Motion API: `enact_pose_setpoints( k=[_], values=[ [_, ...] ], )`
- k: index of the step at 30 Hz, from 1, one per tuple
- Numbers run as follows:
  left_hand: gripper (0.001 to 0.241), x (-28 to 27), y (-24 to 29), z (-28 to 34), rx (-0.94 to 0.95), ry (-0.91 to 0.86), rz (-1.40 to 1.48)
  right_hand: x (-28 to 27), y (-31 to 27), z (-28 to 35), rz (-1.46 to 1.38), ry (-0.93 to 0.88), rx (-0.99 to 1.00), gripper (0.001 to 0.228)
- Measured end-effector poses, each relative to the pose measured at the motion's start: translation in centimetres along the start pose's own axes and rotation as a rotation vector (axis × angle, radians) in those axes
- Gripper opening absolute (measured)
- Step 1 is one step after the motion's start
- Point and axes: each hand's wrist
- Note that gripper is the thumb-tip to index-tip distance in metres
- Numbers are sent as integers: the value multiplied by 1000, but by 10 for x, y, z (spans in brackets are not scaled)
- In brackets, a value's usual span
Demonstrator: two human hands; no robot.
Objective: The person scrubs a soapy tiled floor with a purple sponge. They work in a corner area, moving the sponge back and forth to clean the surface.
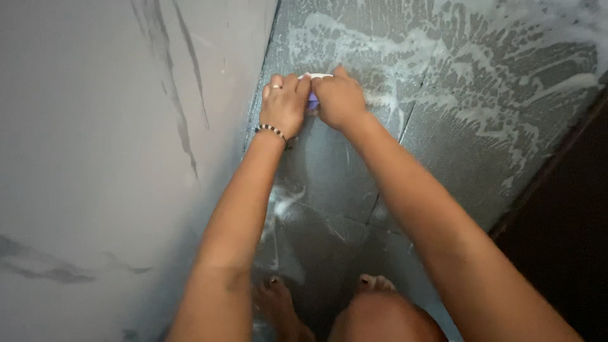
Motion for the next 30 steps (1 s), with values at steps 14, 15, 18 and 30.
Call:
enact_pose_setpoints(
  k=[14, 15, 18, 30],
  values=[
    [25, 33, 2, 82, 142, 172, -183, 58, -18, 64, -28, -51, -103, 16],
    [22, 25, -8, 54, 118, 212, -160, 49, -14, 40, -35, -38, -82, 17],
    [23, 1, -16, 4, 58, 254, -163, 12, -9, -15, -47, 9, -17, 22],
    [30, -4, 7, 83, 142, -317, -1, 26, -42, 57, 100, -460, -299, 25]
  ],
)
Point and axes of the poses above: each hand's wrist, its own z-axis away from the middle knuckle, its own x-axis out of the palm, y = z × x, and after that the axes turned 3 degrees about -z, right-handed
